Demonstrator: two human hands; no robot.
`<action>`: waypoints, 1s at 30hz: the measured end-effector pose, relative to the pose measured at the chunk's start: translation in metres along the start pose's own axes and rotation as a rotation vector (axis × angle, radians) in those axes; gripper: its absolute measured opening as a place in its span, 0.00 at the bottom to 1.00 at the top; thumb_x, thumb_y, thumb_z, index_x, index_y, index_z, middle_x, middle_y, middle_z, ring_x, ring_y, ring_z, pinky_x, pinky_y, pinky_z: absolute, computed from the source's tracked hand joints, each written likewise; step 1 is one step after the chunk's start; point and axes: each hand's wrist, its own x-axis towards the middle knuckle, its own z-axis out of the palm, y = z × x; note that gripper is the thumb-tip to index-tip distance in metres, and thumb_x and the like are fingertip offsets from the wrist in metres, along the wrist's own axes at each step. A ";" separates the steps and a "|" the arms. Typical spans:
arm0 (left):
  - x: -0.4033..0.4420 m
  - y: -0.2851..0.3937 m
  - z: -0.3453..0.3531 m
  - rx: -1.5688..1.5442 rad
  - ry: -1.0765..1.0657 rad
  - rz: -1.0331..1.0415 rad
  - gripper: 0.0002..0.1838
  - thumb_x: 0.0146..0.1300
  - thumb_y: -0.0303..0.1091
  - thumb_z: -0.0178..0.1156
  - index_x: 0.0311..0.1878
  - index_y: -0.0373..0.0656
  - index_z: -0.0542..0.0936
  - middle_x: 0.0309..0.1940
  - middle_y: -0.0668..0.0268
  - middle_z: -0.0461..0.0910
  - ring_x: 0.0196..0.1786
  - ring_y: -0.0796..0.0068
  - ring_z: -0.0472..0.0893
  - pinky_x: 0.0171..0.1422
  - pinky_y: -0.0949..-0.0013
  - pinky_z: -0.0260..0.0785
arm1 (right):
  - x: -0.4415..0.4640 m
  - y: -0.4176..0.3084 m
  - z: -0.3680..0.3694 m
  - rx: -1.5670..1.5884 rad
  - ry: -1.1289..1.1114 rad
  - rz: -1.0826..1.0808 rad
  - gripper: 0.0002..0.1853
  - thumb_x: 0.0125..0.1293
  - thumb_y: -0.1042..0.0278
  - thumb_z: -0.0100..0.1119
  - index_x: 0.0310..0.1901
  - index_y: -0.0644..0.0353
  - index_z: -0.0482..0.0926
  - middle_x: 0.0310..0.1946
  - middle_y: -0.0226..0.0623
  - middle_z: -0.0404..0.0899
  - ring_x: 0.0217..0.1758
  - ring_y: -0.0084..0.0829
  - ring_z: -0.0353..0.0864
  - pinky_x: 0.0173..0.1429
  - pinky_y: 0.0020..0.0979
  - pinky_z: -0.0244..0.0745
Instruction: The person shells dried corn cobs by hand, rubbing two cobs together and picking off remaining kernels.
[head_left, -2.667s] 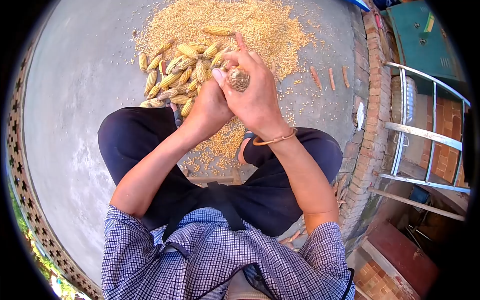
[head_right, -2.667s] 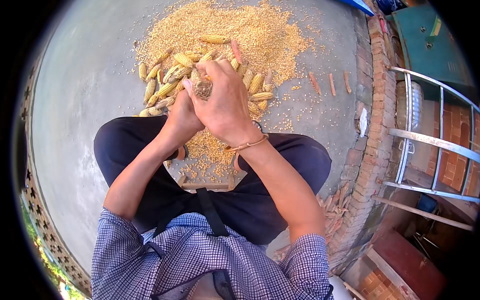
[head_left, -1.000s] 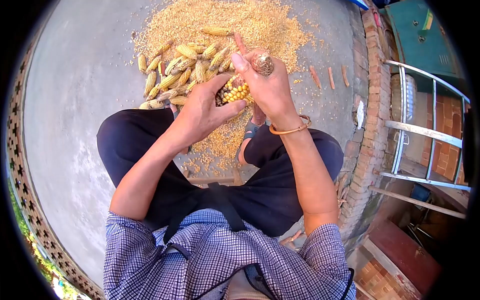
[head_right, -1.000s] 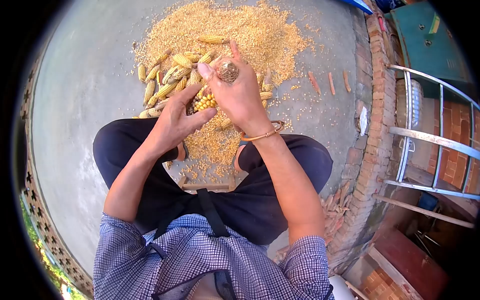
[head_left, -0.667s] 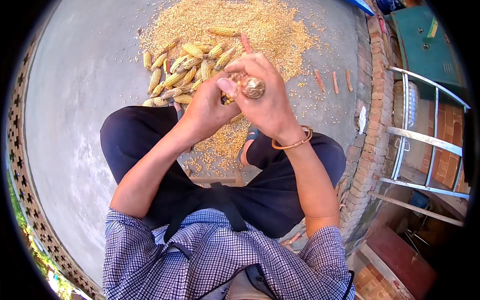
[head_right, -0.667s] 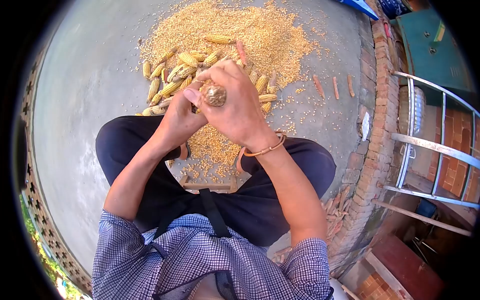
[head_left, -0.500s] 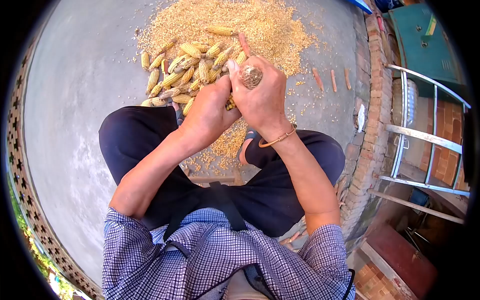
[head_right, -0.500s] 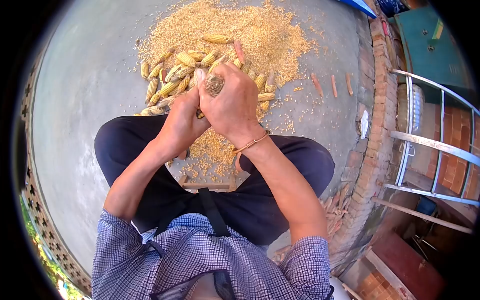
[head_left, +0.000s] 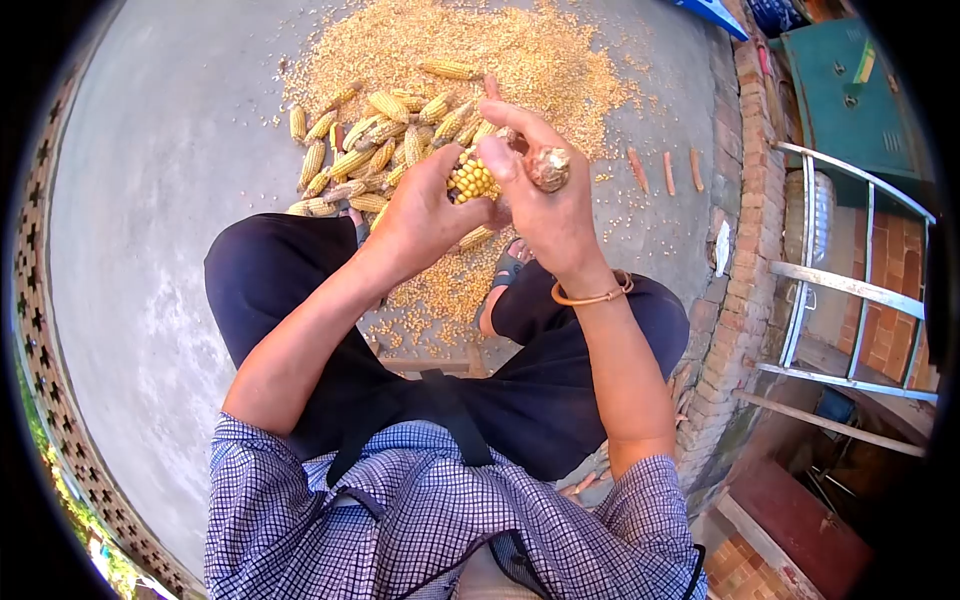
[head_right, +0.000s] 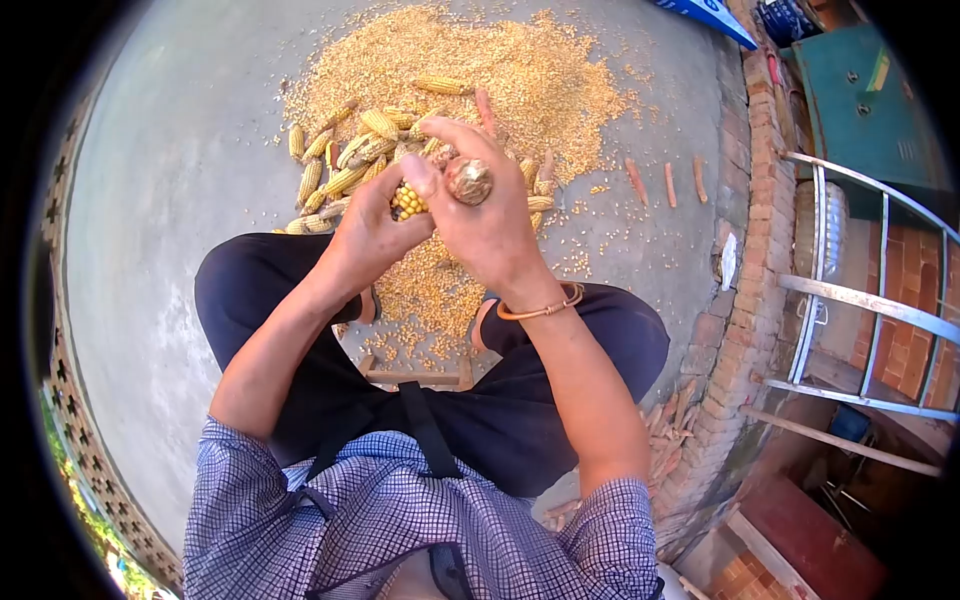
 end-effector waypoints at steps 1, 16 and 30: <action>0.001 -0.002 0.003 -0.080 0.005 -0.003 0.15 0.57 0.26 0.65 0.45 0.31 0.74 0.32 0.56 0.79 0.37 0.73 0.78 0.42 0.64 0.72 | -0.003 -0.001 0.005 -0.115 -0.013 -0.082 0.19 0.62 0.60 0.68 0.48 0.66 0.80 0.39 0.42 0.82 0.56 0.35 0.78 0.70 0.39 0.65; -0.006 0.015 0.001 -0.520 -0.229 -0.229 0.22 0.58 0.26 0.64 0.55 0.36 0.71 0.31 0.69 0.75 0.27 0.86 0.71 0.28 0.79 0.61 | 0.015 0.000 -0.020 0.543 0.083 0.347 0.15 0.71 0.58 0.57 0.43 0.65 0.82 0.36 0.41 0.85 0.44 0.27 0.83 0.52 0.30 0.76; -0.009 0.025 -0.003 -0.603 -0.308 -0.378 0.23 0.62 0.26 0.60 0.60 0.39 0.67 0.31 0.72 0.71 0.25 0.87 0.68 0.26 0.79 0.58 | 0.005 -0.001 -0.009 -0.379 -0.051 -0.308 0.10 0.55 0.70 0.73 0.36 0.63 0.82 0.28 0.38 0.76 0.32 0.32 0.78 0.40 0.34 0.73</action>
